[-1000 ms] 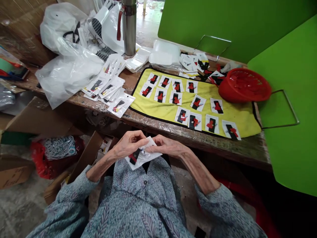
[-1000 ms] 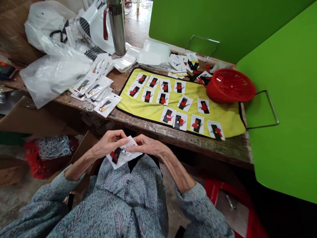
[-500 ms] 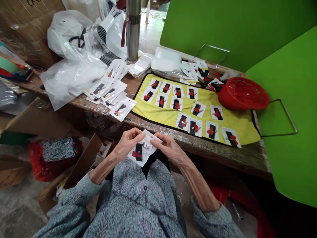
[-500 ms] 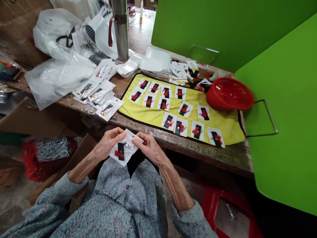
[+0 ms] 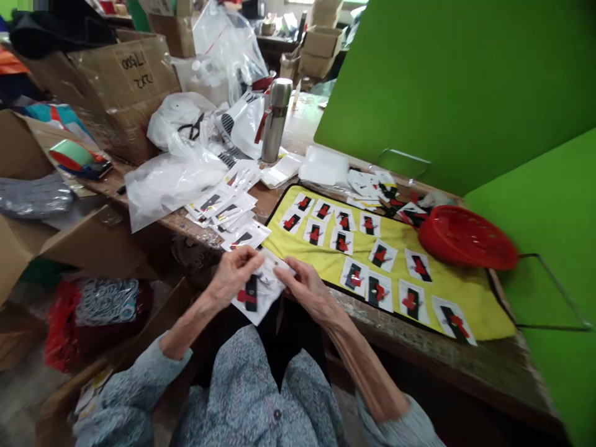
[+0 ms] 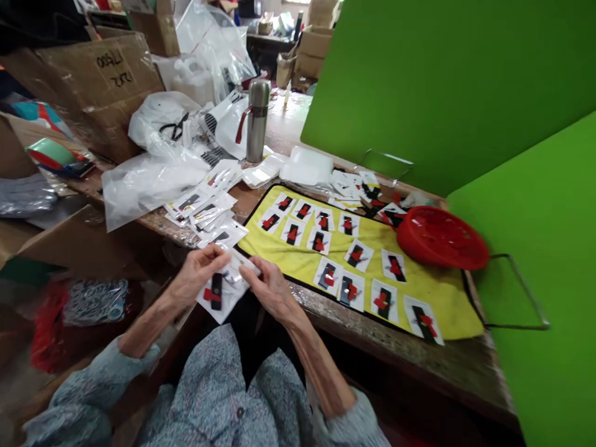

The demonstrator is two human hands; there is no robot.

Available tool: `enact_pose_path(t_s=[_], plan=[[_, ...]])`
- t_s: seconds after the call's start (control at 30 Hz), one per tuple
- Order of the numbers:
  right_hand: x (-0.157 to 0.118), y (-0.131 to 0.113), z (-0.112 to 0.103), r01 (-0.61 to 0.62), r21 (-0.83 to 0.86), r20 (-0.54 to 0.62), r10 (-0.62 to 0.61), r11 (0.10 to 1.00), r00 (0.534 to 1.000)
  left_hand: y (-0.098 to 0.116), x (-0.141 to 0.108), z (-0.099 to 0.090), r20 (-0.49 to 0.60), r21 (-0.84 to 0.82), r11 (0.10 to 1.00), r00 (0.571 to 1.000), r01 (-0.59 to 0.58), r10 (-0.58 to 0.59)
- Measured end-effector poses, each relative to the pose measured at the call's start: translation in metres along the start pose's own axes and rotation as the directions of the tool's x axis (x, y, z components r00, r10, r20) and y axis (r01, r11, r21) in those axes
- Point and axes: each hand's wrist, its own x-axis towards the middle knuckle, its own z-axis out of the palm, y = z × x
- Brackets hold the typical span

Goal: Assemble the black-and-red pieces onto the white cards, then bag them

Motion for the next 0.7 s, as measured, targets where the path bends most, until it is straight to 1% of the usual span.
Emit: enact_pose_path(t_s=[0.03, 0.07, 0.1, 0.13, 0.17, 0.2, 0.23, 0.27, 0.3, 0.33, 0.4, 0.5, 0.57, 0.63, 0.7], plan=[[0.015, -0.005, 0.003, 0.029, -0.021, -0.019, -0.029, 0.999, 0.999, 0.005, 0.008, -0.008, -0.069, 0.122, 0.990, 0.995, -0.068, 0.076], [0.031, -0.010, 0.007, 0.052, -0.043, -0.055, -0.055, 0.998, 0.997, 0.009, 0.016, -0.015, -0.191, 0.291, 0.943, 0.956, -0.163, 0.224], [0.046, -0.014, 0.010, 0.065, -0.074, -0.099, -0.072, 0.995, 0.993, 0.011, 0.022, -0.021, -0.266, 0.481, 0.843, 0.875, -0.243, 0.404], [0.060, -0.018, 0.012, 0.065, -0.138, -0.136, -0.084, 0.988, 0.987, 0.010, 0.027, -0.026, -0.258, 0.636, 0.721, 0.805, -0.275, 0.535], [0.073, -0.020, 0.013, 0.071, -0.224, -0.175, -0.112, 0.972, 0.978, 0.006, 0.031, -0.028, -0.186, 0.734, 0.613, 0.782, -0.291, 0.595], [0.083, -0.022, 0.012, 0.085, -0.310, -0.215, -0.157, 0.947, 0.964, -0.001, 0.033, -0.029, -0.073, 0.794, 0.522, 0.803, -0.312, 0.592], [0.092, -0.022, 0.008, 0.084, -0.397, -0.249, -0.195, 0.914, 0.949, -0.011, 0.035, -0.028, 0.023, 0.835, 0.446, 0.830, -0.322, 0.557], [0.098, -0.021, 0.001, 0.069, -0.469, -0.279, -0.222, 0.880, 0.934, -0.021, 0.036, -0.026, 0.089, 0.866, 0.382, 0.850, -0.324, 0.519], [0.102, -0.019, -0.010, 0.040, -0.521, -0.310, -0.233, 0.853, 0.922, -0.032, 0.037, -0.023, 0.123, 0.888, 0.334, 0.863, -0.316, 0.489], [0.106, -0.016, -0.024, -0.003, -0.554, -0.344, -0.225, 0.832, 0.911, -0.042, 0.038, -0.020, 0.132, 0.907, 0.299, 0.873, -0.298, 0.470], [0.113, -0.010, -0.060, -0.111, -0.577, -0.420, -0.177, 0.809, 0.890, -0.055, 0.042, -0.015, 0.118, 0.929, 0.264, 0.883, -0.260, 0.455], [0.129, -0.002, -0.120, -0.256, -0.573, -0.552, -0.136, 0.779, 0.823, -0.061, 0.047, -0.012, 0.100, 0.939, 0.248, 0.881, -0.237, 0.463], [0.146, 0.002, -0.151, -0.341, -0.564, -0.628, -0.122, 0.752, 0.768, -0.061, 0.049, -0.010, 0.102, 0.944, 0.229, 0.870, -0.237, 0.482], [0.166, 0.006, -0.170, -0.398, -0.556, -0.679, -0.122, 0.729, 0.724, -0.062, 0.049, -0.009, 0.104, 0.949, 0.205, 0.853, -0.239, 0.511], [0.186, 0.011, -0.177, -0.428, -0.552, -0.705, -0.127, 0.716, 0.697, -0.065, 0.049, -0.008, 0.105, 0.952, 0.186, 0.833, -0.241, 0.544]])
